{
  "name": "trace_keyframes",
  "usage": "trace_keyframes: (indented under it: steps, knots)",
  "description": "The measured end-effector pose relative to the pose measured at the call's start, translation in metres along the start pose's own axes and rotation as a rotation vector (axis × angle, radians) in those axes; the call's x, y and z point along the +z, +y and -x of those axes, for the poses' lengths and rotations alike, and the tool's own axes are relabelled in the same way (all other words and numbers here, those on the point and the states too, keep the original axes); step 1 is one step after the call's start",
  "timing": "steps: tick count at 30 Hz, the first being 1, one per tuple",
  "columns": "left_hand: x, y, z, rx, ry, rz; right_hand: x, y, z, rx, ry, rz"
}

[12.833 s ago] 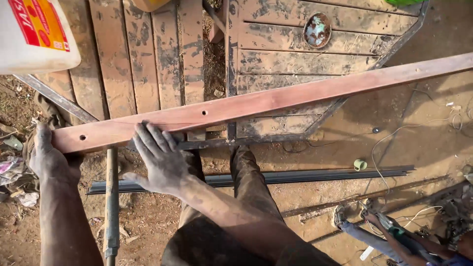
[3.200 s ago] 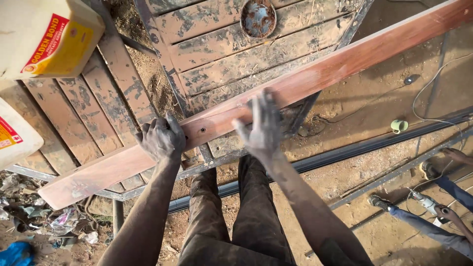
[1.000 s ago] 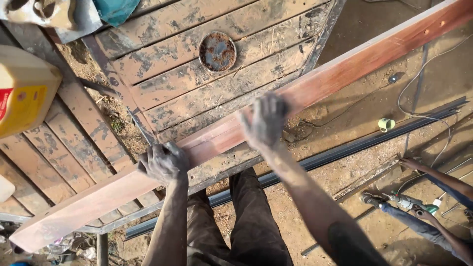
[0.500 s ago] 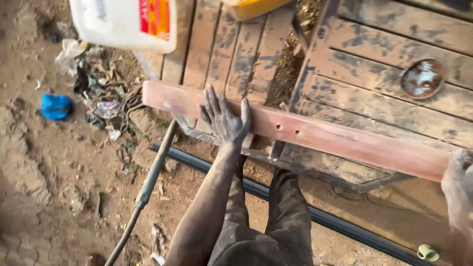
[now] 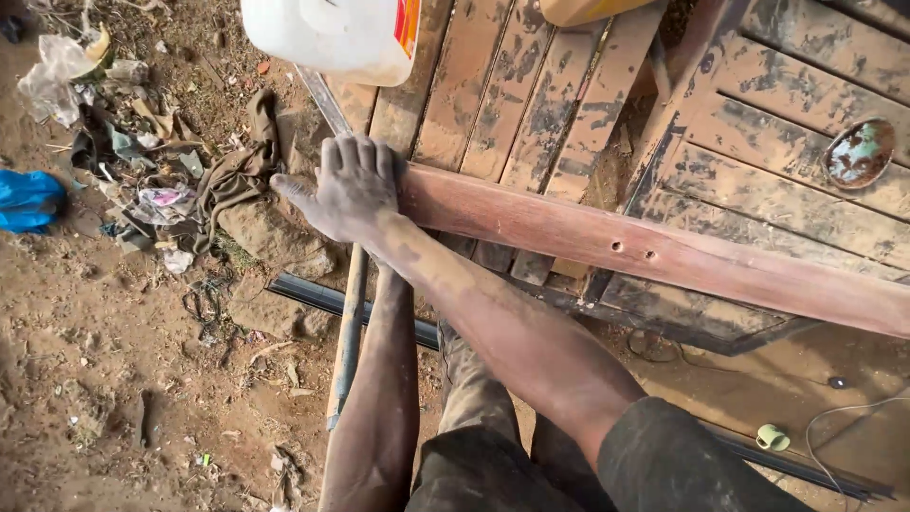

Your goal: Sanding a long wooden plank by hand on a makeshift workbench in an outdoor area.

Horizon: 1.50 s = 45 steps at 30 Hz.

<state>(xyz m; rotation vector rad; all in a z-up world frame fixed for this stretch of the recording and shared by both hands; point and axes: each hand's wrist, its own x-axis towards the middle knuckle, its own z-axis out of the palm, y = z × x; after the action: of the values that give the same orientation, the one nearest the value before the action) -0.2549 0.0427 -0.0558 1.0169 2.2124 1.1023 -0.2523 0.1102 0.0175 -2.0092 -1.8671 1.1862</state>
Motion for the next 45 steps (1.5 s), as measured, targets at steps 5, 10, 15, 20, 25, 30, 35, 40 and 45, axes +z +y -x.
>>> trace_keyframes:
  steps: [5,10,15,20,25,30,35,40,45]
  knots:
    - [0.005,-0.011,-0.007,0.144,0.079,0.020,-0.006,0.023,0.009,-0.108,-0.195,0.320]
    - [0.009,-0.033,-0.023,0.332,0.054,0.121,-0.057,0.210,0.132,0.085,0.591,0.208]
    - [-0.003,-0.037,-0.011,0.515,-0.026,-0.427,-0.191,0.467,0.304,0.770,0.583,0.120]
    - [0.065,0.055,0.137,0.843,-0.336,-0.369,-0.199,0.518,0.332,1.019,0.530,0.113]
    - [0.156,0.095,0.325,0.883,-0.887,-0.252,-0.132,0.406,0.288,0.249,0.682,-0.193]
    - [0.163,0.105,0.345,0.975,-0.767,-0.556,-0.257,0.610,0.408,0.557,0.567,-0.038]
    - [0.159,0.103,0.345,0.928,-0.713,-0.698,-0.318,0.792,0.485,0.946,0.707,0.011]
    - [0.161,0.102,0.349,0.993,-0.698,-0.848,-0.249,0.624,0.405,0.529,0.901,0.083]
    - [0.164,0.087,0.337,1.166,-0.613,-0.694,-0.201,0.514,0.364,0.233,0.649,-0.049]
